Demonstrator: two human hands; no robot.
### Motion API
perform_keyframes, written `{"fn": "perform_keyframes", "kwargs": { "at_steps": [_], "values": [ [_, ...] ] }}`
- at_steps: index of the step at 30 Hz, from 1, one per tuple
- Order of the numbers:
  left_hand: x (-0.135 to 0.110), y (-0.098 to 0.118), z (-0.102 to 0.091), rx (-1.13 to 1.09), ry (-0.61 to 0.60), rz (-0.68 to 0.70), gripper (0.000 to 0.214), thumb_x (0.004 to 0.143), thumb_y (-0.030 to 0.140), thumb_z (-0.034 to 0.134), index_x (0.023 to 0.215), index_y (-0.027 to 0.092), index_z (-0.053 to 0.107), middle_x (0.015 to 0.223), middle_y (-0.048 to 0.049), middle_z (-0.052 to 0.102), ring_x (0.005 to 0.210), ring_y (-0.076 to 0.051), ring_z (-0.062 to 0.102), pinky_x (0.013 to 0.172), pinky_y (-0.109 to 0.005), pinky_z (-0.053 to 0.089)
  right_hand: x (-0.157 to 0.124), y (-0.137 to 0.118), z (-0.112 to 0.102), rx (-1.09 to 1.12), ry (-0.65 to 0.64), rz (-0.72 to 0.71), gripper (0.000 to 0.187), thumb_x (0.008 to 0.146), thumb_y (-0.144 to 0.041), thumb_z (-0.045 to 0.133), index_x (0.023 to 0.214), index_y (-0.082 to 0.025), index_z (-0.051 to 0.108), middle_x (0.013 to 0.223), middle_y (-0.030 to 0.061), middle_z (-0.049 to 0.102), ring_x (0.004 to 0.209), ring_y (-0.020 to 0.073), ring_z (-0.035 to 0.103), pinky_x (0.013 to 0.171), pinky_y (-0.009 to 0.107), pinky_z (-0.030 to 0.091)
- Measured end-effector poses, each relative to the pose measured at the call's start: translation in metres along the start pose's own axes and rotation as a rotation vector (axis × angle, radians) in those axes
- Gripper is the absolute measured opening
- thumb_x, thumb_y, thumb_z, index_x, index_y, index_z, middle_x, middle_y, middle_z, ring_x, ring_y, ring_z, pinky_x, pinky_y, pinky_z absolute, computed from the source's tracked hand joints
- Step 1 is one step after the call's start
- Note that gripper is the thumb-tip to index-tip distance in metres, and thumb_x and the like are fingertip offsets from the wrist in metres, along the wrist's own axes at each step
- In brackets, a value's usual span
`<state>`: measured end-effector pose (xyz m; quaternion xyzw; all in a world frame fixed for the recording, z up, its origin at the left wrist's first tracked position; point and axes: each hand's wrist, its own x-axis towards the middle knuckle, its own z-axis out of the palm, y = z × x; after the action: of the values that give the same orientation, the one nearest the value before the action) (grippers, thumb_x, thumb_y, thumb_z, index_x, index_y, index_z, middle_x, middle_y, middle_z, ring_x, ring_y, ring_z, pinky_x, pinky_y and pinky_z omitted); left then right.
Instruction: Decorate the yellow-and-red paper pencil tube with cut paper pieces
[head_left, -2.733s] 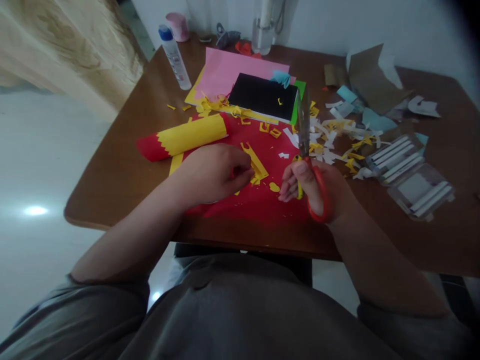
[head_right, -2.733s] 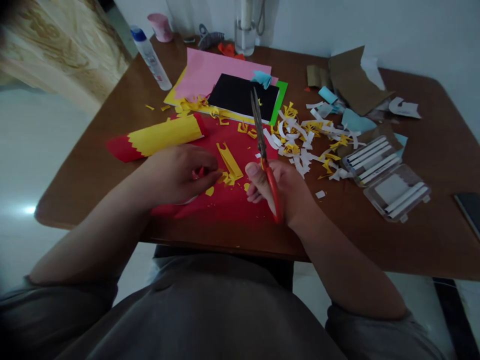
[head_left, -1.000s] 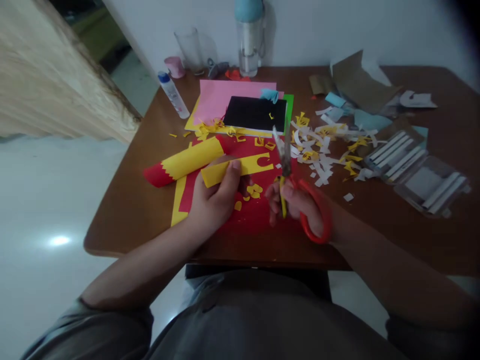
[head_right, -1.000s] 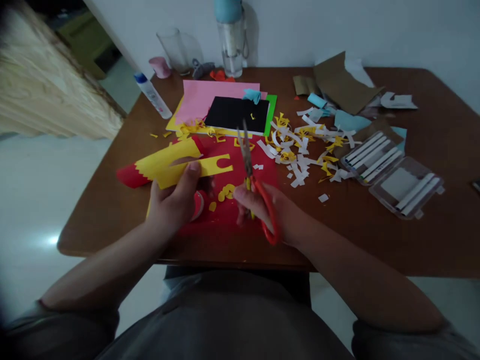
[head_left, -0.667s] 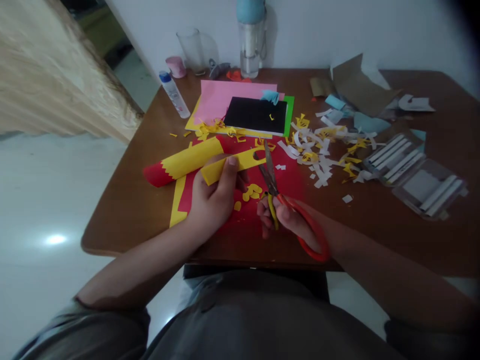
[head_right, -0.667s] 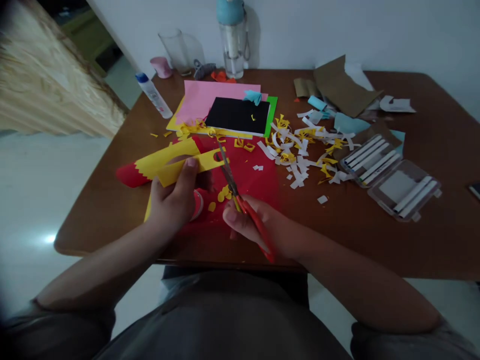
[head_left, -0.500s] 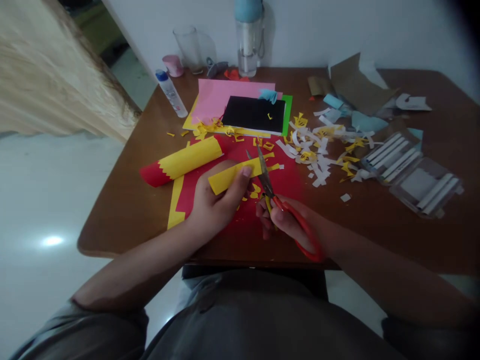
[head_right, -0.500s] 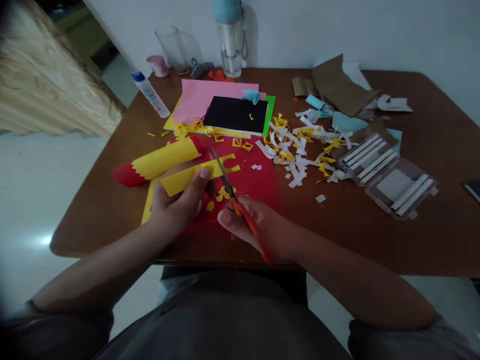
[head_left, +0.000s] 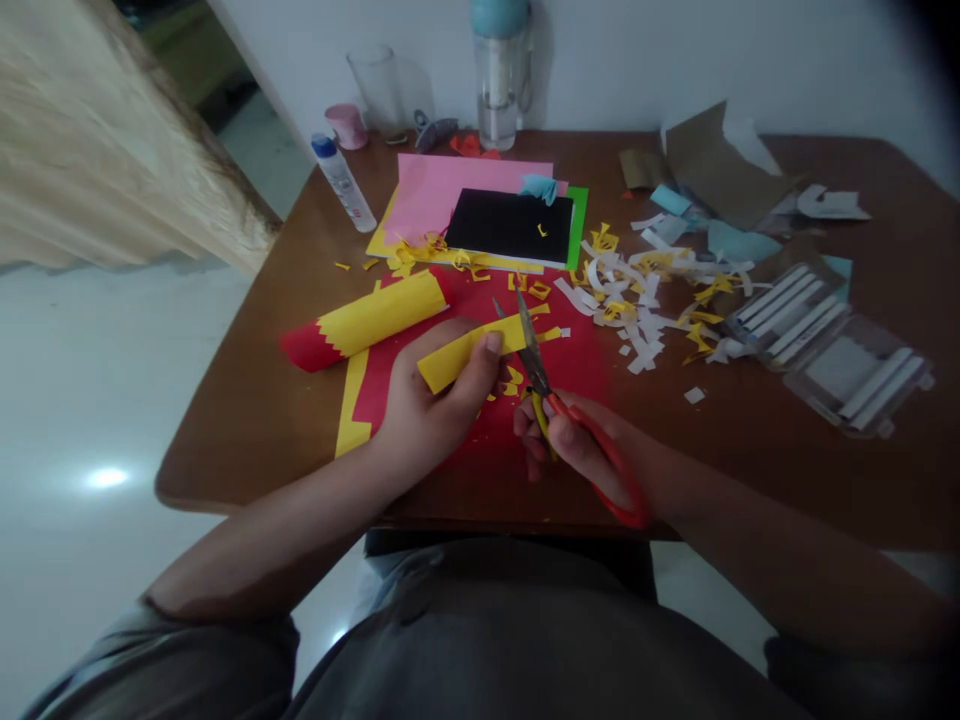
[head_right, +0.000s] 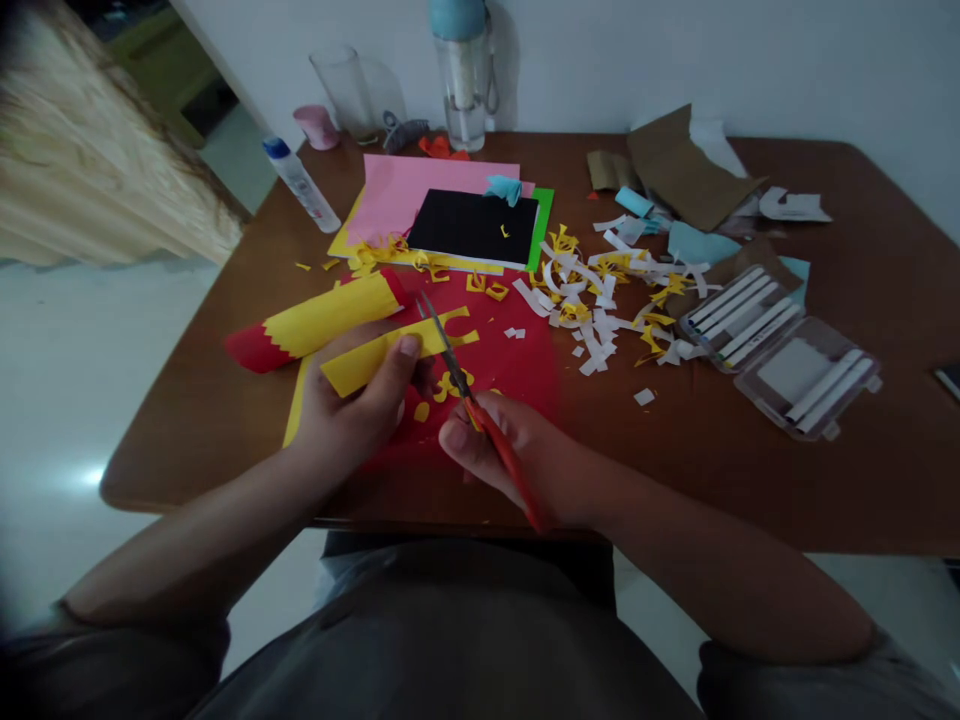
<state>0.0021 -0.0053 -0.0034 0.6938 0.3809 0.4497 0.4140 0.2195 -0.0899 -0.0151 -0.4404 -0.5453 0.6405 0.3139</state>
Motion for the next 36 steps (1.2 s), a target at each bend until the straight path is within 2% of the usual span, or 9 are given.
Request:
{"fn": "perform_keyframes", "kwargs": {
  "at_steps": [5, 10, 16, 20, 23, 27, 30, 33, 36],
  "values": [
    [-0.002, 0.001, 0.001, 0.032, 0.004, -0.031, 0.047, 0.115, 0.050, 0.078, 0.078, 0.021, 0.073, 0.078, -0.0043, 0.075, 0.071, -0.016, 0.067, 0.066, -0.030, 0.056, 0.000, 0.004, 0.003, -0.004, 0.044, -0.006, 0.076, 0.106, -0.100, 0.053, 0.103, -0.024, 0.063, 0.091, 0.0024, 0.067, 0.085, 0.0230, 0.068, 0.085, 0.042, 0.054],
    [-0.003, -0.002, 0.001, 0.029, 0.016, -0.042, 0.052, 0.116, 0.059, 0.073, 0.080, 0.021, 0.075, 0.078, -0.0047, 0.076, 0.070, -0.016, 0.069, 0.067, -0.031, 0.057, 0.006, 0.001, 0.006, 0.052, 0.085, 0.064, 0.084, 0.089, -0.107, 0.070, 0.097, -0.024, 0.063, 0.079, -0.0021, 0.064, 0.072, 0.0194, 0.068, 0.070, 0.036, 0.056],
    [0.001, -0.001, 0.000, 0.013, 0.023, -0.028, 0.054, 0.114, 0.064, 0.075, 0.079, 0.022, 0.075, 0.075, -0.0037, 0.074, 0.068, -0.016, 0.068, 0.065, -0.031, 0.056, 0.009, -0.005, 0.011, 0.195, 0.167, 0.184, 0.068, 0.083, -0.083, 0.098, 0.086, -0.024, 0.064, 0.065, -0.0013, 0.073, 0.058, 0.0180, 0.071, 0.062, 0.032, 0.058],
    [0.000, -0.003, 0.001, -0.013, 0.025, -0.049, 0.051, 0.112, 0.063, 0.079, 0.082, 0.022, 0.077, 0.076, -0.0036, 0.076, 0.069, -0.016, 0.070, 0.066, -0.030, 0.057, 0.011, -0.006, 0.013, 0.260, 0.207, 0.215, 0.067, 0.078, -0.080, 0.102, 0.085, -0.024, 0.066, 0.065, 0.0021, 0.078, 0.058, 0.0208, 0.076, 0.062, 0.033, 0.064],
    [-0.001, -0.003, 0.002, -0.033, 0.023, -0.082, 0.048, 0.109, 0.061, 0.083, 0.082, 0.022, 0.078, 0.077, -0.0041, 0.078, 0.070, -0.017, 0.072, 0.067, -0.029, 0.059, 0.012, -0.009, 0.011, 0.264, 0.280, 0.166, 0.070, 0.079, -0.085, 0.099, 0.088, -0.023, 0.067, 0.067, 0.0050, 0.080, 0.061, 0.0227, 0.079, 0.063, 0.034, 0.067],
    [0.001, 0.003, 0.000, -0.089, -0.028, -0.145, 0.052, 0.103, 0.062, 0.090, 0.075, 0.020, 0.079, 0.075, -0.0057, 0.079, 0.068, -0.017, 0.072, 0.064, -0.028, 0.059, 0.012, -0.016, 0.004, 0.286, 0.388, 0.010, 0.062, 0.085, -0.079, 0.098, 0.095, -0.023, 0.073, 0.082, 0.0077, 0.087, 0.078, 0.0270, 0.087, 0.079, 0.041, 0.073],
    [0.002, 0.005, -0.001, -0.169, -0.157, -0.185, 0.052, 0.094, 0.062, 0.099, 0.073, 0.019, 0.080, 0.072, -0.0059, 0.078, 0.064, -0.017, 0.069, 0.059, -0.027, 0.055, 0.012, -0.017, -0.002, 0.276, 0.493, -0.076, 0.044, 0.087, -0.056, 0.104, 0.102, -0.024, 0.078, 0.083, 0.0025, 0.085, 0.076, 0.0218, 0.083, 0.081, 0.037, 0.070],
    [0.003, 0.001, 0.001, -0.252, -0.266, -0.175, 0.049, 0.088, 0.061, 0.104, 0.075, 0.019, 0.082, 0.069, -0.0053, 0.078, 0.061, -0.016, 0.069, 0.057, -0.028, 0.055, 0.011, -0.016, -0.006, 0.284, 0.485, -0.037, 0.040, 0.081, -0.043, 0.108, 0.095, -0.024, 0.076, 0.070, -0.0033, 0.077, 0.060, 0.0161, 0.072, 0.063, 0.030, 0.060],
    [0.005, -0.007, 0.004, -0.355, -0.210, -0.228, 0.048, 0.091, 0.062, 0.102, 0.081, 0.021, 0.081, 0.072, -0.0048, 0.080, 0.061, -0.017, 0.072, 0.061, -0.029, 0.061, 0.010, -0.017, -0.004, 0.292, 0.387, 0.076, 0.045, 0.075, -0.041, 0.110, 0.088, -0.023, 0.071, 0.062, -0.0043, 0.073, 0.053, 0.0145, 0.067, 0.056, 0.027, 0.056]
  ]
}}
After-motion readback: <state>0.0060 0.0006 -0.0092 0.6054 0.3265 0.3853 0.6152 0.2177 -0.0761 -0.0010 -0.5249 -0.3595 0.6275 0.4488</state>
